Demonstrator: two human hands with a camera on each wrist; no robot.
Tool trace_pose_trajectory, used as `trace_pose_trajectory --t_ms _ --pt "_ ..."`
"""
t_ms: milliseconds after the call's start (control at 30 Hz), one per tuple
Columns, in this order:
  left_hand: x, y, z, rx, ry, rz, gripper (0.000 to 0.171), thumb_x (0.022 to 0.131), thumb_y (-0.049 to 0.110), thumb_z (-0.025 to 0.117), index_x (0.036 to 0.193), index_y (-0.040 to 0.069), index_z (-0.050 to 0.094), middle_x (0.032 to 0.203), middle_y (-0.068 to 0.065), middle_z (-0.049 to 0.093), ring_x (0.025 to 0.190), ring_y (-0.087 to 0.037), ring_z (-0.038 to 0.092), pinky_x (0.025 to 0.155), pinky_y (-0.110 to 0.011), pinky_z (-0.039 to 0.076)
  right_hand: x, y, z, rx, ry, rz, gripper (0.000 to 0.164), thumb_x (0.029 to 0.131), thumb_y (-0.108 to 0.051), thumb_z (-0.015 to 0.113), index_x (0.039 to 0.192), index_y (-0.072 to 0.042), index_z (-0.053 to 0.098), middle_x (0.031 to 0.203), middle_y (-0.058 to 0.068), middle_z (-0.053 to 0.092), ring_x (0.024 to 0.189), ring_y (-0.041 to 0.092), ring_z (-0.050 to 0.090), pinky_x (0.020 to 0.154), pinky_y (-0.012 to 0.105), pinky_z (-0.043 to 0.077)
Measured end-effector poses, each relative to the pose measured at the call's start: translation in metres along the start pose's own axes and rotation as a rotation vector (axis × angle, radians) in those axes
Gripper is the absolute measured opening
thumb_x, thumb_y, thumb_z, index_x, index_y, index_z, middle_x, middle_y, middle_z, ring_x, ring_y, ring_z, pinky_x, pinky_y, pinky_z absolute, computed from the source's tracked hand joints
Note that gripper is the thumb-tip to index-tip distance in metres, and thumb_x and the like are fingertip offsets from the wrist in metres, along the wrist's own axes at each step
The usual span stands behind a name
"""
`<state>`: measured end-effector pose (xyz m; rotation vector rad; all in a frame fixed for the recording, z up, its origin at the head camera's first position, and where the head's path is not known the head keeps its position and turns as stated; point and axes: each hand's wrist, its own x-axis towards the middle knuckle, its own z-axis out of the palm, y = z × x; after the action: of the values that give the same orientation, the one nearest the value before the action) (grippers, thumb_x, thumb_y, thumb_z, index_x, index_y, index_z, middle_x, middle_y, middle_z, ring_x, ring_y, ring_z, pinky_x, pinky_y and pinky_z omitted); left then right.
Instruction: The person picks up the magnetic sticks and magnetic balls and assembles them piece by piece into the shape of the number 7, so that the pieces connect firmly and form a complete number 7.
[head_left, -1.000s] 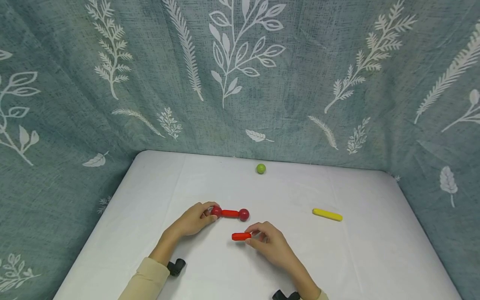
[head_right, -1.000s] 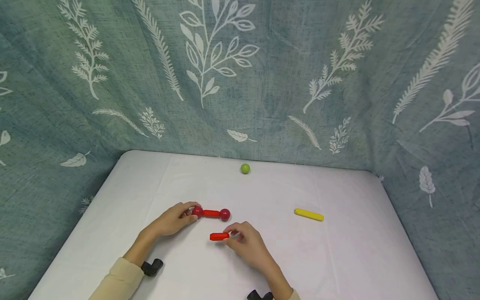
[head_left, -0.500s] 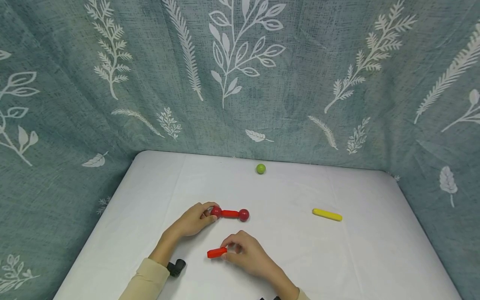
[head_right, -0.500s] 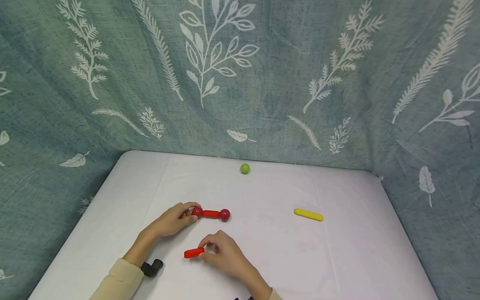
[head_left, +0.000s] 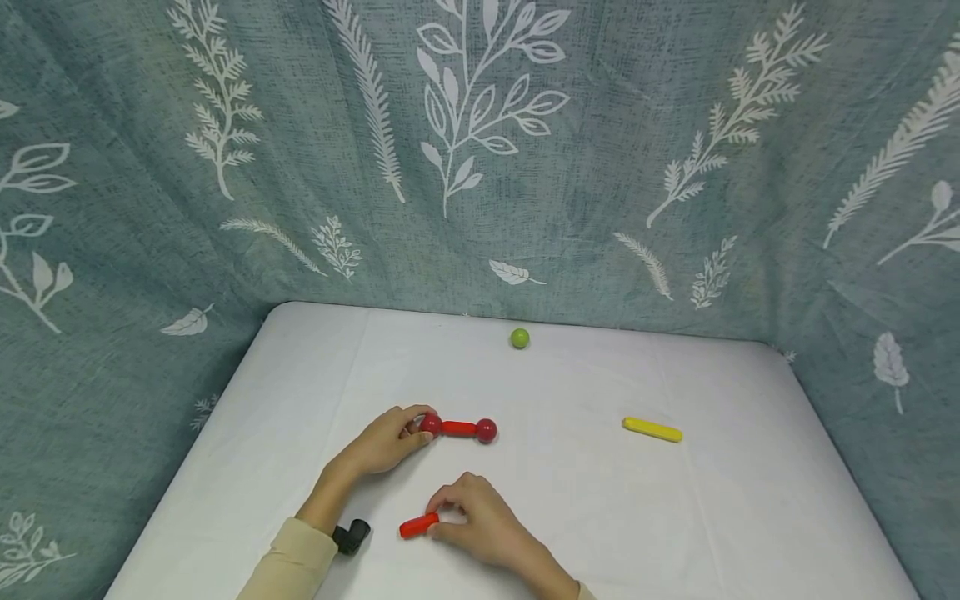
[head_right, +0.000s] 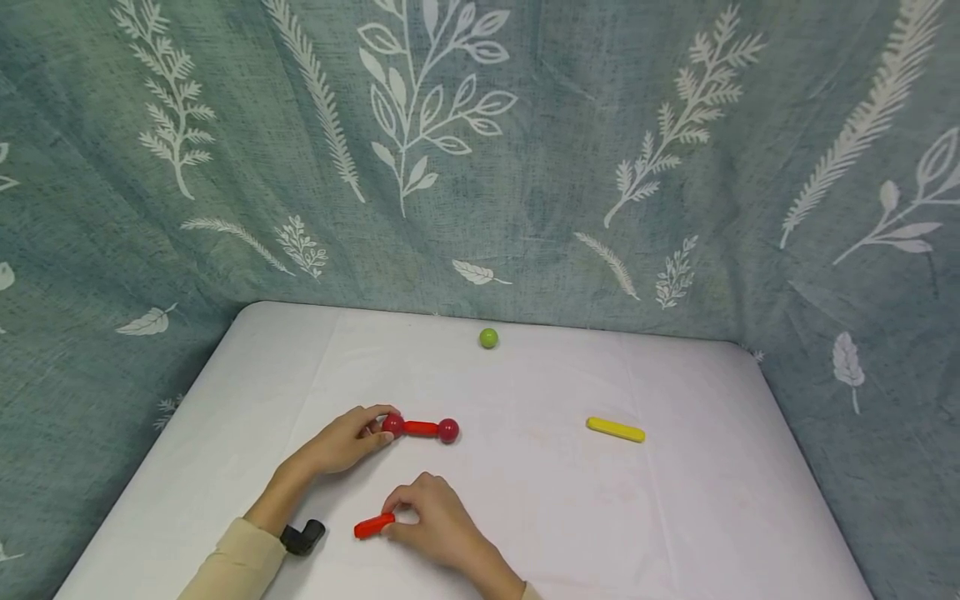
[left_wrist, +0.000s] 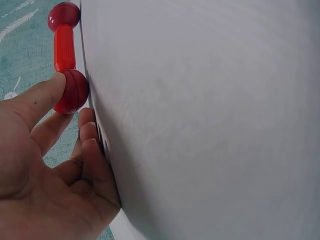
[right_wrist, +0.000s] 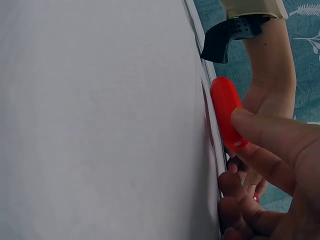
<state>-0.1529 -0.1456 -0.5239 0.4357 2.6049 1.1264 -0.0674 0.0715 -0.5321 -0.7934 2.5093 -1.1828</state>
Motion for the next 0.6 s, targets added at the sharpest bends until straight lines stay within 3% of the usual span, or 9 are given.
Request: trace_pose_trajectory --t_ms 233,600 --pt "0.0007 -0.0011 0.0011 0.001 0.000 0.008 0.031 0.098 0.023 0.067 0.129 0.020 0.064 0.086 0.001 0.053 0.079 -0.016 0.047 0.067 -0.034 0.041 -0.0020 -0.0044 0.0028 -0.129 0.013 0.020 0.015 0.084 -0.030 0.082 0.097 -0.030 0.073 0.093 -0.017 0.051 0.085 0.003 0.043 0.074 0.020 0.037" --pt "0.0004 0.0003 -0.0003 -0.013 0.002 0.006 0.032 0.097 0.022 0.068 0.129 0.018 0.064 0.086 0.001 0.055 0.079 -0.016 0.048 0.067 -0.034 0.042 -0.0020 -0.0056 0.0021 -0.161 0.007 0.025 0.018 0.083 -0.031 0.083 0.097 -0.030 0.072 0.094 -0.017 0.050 0.086 0.003 0.043 0.074 0.020 0.037"
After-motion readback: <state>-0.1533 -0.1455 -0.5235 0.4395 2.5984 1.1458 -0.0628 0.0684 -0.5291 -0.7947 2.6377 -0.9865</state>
